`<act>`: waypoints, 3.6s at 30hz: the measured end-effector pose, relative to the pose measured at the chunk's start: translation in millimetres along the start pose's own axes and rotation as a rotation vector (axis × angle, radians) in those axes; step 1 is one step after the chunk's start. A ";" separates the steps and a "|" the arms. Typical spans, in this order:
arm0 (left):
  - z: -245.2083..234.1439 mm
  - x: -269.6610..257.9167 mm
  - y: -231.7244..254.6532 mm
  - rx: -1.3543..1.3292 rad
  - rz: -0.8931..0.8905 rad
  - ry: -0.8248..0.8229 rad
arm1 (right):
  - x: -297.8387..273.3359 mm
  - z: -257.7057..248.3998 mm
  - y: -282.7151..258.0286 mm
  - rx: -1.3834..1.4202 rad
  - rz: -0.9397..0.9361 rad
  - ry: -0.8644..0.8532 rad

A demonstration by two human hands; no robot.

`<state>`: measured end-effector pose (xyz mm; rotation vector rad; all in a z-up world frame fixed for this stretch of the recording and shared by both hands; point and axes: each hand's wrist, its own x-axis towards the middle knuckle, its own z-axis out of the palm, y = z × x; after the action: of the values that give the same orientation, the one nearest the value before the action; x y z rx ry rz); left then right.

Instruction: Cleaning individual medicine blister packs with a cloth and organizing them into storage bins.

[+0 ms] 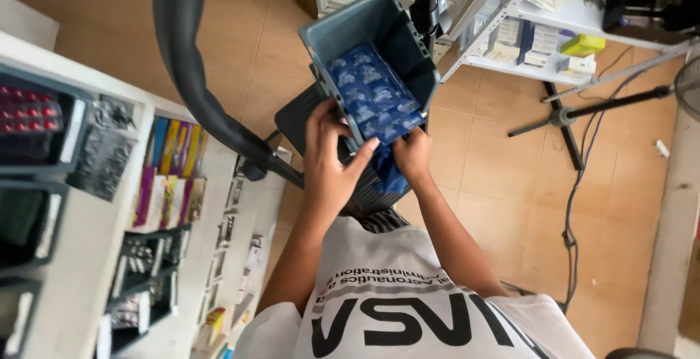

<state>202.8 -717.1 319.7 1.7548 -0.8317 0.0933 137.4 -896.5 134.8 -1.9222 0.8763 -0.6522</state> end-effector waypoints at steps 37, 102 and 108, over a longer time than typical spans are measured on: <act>20.7 21.7 -35.9 0.020 -0.086 0.139 | 47.6 -83.7 -146.8 0.046 -0.365 -0.070; 205.9 -207.6 -296.4 0.362 -0.479 -0.037 | -30.7 -43.2 112.8 -0.177 0.054 -0.489; 212.8 -230.4 -278.2 -0.836 -1.554 -0.174 | -42.4 -37.5 114.0 -0.116 0.069 -0.429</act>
<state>117.5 -758.8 -88.7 1.1649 0.5171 -1.2458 48.5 -921.8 47.4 -2.0202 0.7123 -0.1365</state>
